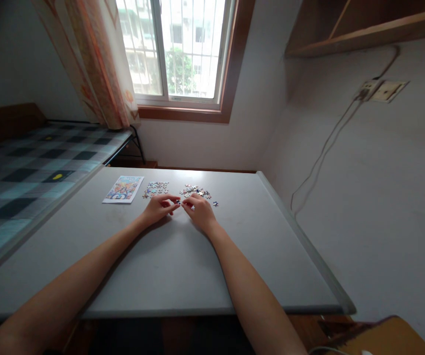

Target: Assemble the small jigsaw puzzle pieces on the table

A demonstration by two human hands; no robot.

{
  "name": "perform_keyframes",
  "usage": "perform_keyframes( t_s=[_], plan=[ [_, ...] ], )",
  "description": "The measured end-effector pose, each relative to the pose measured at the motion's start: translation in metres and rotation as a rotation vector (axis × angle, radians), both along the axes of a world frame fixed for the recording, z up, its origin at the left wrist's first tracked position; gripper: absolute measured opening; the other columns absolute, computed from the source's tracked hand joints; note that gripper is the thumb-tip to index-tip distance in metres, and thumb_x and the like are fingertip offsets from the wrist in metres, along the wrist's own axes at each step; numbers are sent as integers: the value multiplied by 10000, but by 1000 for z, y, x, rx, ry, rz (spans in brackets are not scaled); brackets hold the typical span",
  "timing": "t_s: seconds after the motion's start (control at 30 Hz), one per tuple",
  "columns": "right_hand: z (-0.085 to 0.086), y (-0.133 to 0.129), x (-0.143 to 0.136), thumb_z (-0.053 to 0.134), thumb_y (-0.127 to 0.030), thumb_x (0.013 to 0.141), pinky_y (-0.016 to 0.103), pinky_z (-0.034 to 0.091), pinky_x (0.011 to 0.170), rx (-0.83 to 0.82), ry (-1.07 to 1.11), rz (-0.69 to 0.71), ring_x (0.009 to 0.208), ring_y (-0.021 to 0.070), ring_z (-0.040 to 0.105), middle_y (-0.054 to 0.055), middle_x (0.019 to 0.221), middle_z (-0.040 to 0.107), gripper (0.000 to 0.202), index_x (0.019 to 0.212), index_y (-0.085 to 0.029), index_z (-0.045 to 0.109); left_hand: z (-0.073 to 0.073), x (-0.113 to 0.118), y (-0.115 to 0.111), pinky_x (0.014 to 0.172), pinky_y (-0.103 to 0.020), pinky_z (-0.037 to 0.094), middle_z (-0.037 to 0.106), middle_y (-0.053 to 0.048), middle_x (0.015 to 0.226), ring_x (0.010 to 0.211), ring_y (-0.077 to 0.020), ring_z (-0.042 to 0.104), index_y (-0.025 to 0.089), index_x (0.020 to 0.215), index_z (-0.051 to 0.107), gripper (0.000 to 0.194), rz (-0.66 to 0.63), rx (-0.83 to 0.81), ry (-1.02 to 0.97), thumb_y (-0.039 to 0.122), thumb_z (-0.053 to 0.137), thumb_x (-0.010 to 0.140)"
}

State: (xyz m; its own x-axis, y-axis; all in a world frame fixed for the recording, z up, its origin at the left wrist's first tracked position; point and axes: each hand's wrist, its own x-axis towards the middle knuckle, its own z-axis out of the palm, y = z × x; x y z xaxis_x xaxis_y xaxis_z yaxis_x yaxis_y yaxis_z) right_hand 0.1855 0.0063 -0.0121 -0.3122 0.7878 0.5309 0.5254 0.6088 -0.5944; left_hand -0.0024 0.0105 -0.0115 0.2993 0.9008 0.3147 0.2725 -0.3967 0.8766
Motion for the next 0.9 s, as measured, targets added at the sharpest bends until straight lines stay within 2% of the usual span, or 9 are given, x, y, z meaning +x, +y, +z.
perform_keyframes(
  t_s=[0.27,0.4,0.6,0.9],
  plan=[
    [2,-3,-1,591,-204,828,248,449,673,12,12,27,691,119,550,16,774,568,76,822,-183,664,-3,0,2,429,-181,488,704,-69,835,480,-85,606,117,1010,683,346,1,11,-17,353,676,758],
    [4,-3,-1,567,-199,838,251,451,680,16,2,-4,705,120,558,15,786,569,85,845,-184,650,-7,0,5,419,-172,477,702,-70,855,469,-75,593,122,1052,678,354,-6,9,-41,349,652,781],
    [4,-2,0,593,-198,827,260,453,686,7,-19,-22,721,128,562,22,825,586,170,989,-198,645,-7,0,5,452,-183,500,692,-83,961,494,-71,599,149,1082,673,332,-84,5,-32,331,611,812],
    [-1,1,1,601,-183,824,260,459,702,6,-36,-6,736,130,562,23,823,594,173,977,-211,675,-5,0,5,473,-185,490,718,-77,931,498,-82,605,161,1089,675,320,-89,12,18,302,617,807]
  ],
)
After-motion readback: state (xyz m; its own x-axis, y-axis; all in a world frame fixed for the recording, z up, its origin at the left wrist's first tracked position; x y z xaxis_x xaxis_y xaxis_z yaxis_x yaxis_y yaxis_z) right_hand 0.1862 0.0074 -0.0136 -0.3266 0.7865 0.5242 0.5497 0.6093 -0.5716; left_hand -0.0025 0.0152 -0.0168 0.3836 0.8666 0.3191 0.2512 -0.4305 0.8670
